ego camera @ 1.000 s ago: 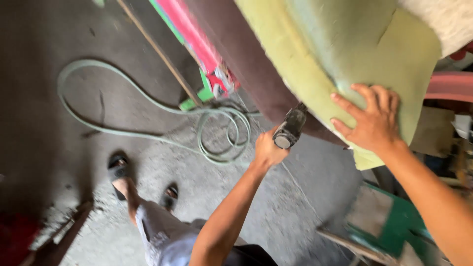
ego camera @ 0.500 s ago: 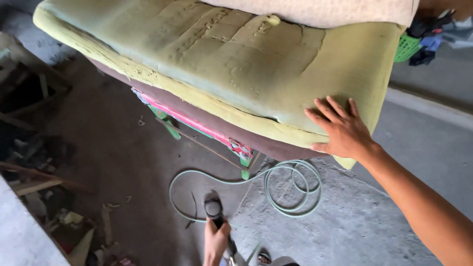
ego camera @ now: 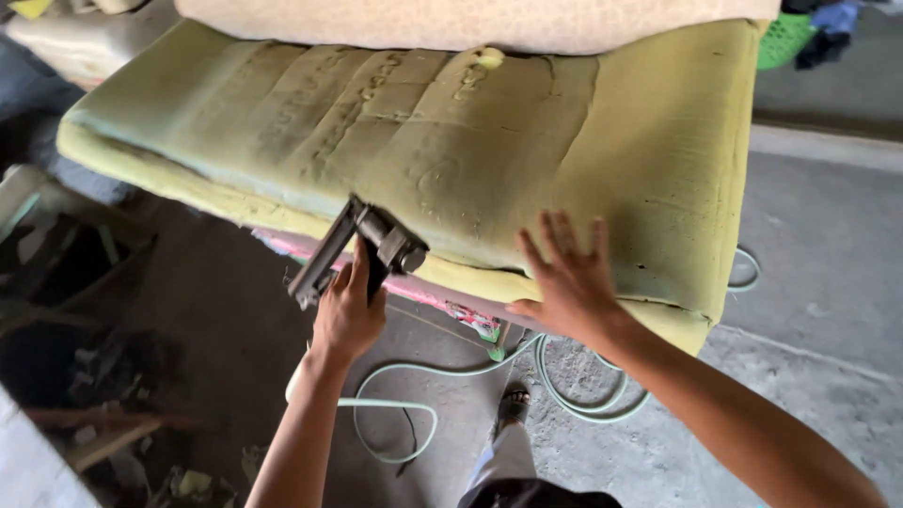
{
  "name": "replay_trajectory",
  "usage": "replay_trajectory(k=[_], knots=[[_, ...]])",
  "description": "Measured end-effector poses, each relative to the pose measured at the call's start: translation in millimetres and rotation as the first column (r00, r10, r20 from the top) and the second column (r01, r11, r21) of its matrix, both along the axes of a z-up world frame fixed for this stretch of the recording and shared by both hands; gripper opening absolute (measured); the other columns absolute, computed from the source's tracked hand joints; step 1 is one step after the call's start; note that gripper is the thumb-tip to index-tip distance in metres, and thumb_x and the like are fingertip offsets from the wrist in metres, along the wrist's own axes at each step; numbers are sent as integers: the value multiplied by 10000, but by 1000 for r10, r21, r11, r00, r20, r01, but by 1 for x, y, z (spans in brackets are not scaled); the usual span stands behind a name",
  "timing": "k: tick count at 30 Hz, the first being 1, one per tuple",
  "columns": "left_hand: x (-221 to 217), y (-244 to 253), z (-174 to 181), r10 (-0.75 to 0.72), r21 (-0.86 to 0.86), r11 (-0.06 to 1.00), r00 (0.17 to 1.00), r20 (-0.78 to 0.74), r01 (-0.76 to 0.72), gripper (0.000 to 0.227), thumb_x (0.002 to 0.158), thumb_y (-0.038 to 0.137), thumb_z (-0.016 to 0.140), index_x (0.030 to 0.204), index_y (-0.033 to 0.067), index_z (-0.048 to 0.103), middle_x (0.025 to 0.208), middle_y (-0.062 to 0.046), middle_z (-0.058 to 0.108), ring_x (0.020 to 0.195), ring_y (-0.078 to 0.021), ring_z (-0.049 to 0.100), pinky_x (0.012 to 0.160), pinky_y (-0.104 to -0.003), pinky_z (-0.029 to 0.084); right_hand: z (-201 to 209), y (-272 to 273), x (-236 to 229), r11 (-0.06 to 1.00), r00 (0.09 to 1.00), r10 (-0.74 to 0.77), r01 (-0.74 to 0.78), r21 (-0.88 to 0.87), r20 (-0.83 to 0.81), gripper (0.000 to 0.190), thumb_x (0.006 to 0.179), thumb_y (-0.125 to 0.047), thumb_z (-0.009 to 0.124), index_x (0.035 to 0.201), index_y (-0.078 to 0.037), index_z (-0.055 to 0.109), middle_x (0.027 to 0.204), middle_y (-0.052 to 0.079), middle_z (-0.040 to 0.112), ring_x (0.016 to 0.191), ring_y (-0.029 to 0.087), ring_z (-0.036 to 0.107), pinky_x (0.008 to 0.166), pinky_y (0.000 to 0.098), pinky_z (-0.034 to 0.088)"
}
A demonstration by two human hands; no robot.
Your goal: The person is padding a furniture frame by aligning foam and stapling it down with a pneumatic gun.
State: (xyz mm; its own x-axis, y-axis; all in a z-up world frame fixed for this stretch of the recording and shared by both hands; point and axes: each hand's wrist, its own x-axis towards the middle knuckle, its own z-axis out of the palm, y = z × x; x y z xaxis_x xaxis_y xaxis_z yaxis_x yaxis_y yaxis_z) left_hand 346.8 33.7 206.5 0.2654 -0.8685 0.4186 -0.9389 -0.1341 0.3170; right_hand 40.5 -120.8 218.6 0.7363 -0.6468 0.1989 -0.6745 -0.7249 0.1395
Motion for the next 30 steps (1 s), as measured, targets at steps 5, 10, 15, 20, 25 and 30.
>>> replay_trajectory(k=[5, 10, 15, 20, 25, 30], knots=[[53, -139, -25, -173, -43, 982, 962, 211, 186, 815, 817, 94, 728, 1568, -55, 448, 1048, -278, 688, 912, -508, 699, 784, -601, 578, -59, -23, 54, 968, 963, 89, -23, -251, 255, 888, 534, -408, 984, 1314, -108, 682, 1408, 257, 594, 1374, 460, 508, 1100, 740, 356], [51, -224, -65, -207, 18, 978, 942, 265, 209, 898, 789, 120, 753, 1603, -45, 413, 1040, -240, 668, 929, -461, 694, 784, -542, 583, -48, 5, 42, 983, 821, 154, -72, -169, 550, 525, 737, -315, 825, 1197, -91, 707, 1251, 204, 643, 1239, 436, 601, 1033, 648, 451], [51, -240, -51, -194, 234, 968, 854, 482, 87, 988, 690, 302, 759, 1575, -5, 441, 1131, -226, 705, 1005, -461, 642, 773, -575, 538, -80, 96, -44, 980, 455, -193, 133, 148, 869, 155, 921, -196, 788, 1043, -125, 724, 1054, 79, 679, 907, 243, 638, 798, 369, 504], [-12, -227, 18, -218, 399, 908, 958, 188, 129, 874, 901, 686, 536, 1619, 211, 384, 1670, -302, 200, 1503, -519, 191, 1105, -816, 211, -135, 100, -108, 700, -257, -687, 18, 714, 680, 1314, 642, -372, 906, 1633, -112, 83, 1546, 300, 400, 1212, 372, 634, 996, 519, 602], [-173, -196, 53, -850, 143, 502, 456, 264, 853, 887, 795, 615, 769, 1494, 108, 566, 1567, -289, 429, 1440, -499, 436, 1115, -661, 387, -145, 45, -101, 870, -303, -493, -186, 457, 815, 822, 773, -187, 902, 1484, -22, 524, 1384, 204, 570, 1268, 357, 603, 1113, 566, 475], [-253, -198, 40, -940, 389, 329, 258, 225, 861, 969, 722, 592, 869, 1557, 240, 526, 1588, -214, 410, 1508, -513, 332, 1115, -761, 285, -167, 30, -86, 913, -550, -407, -228, 338, 729, 795, 691, 37, 954, 1418, 18, 633, 1179, 208, 747, 1071, 236, 702, 956, 437, 573]])
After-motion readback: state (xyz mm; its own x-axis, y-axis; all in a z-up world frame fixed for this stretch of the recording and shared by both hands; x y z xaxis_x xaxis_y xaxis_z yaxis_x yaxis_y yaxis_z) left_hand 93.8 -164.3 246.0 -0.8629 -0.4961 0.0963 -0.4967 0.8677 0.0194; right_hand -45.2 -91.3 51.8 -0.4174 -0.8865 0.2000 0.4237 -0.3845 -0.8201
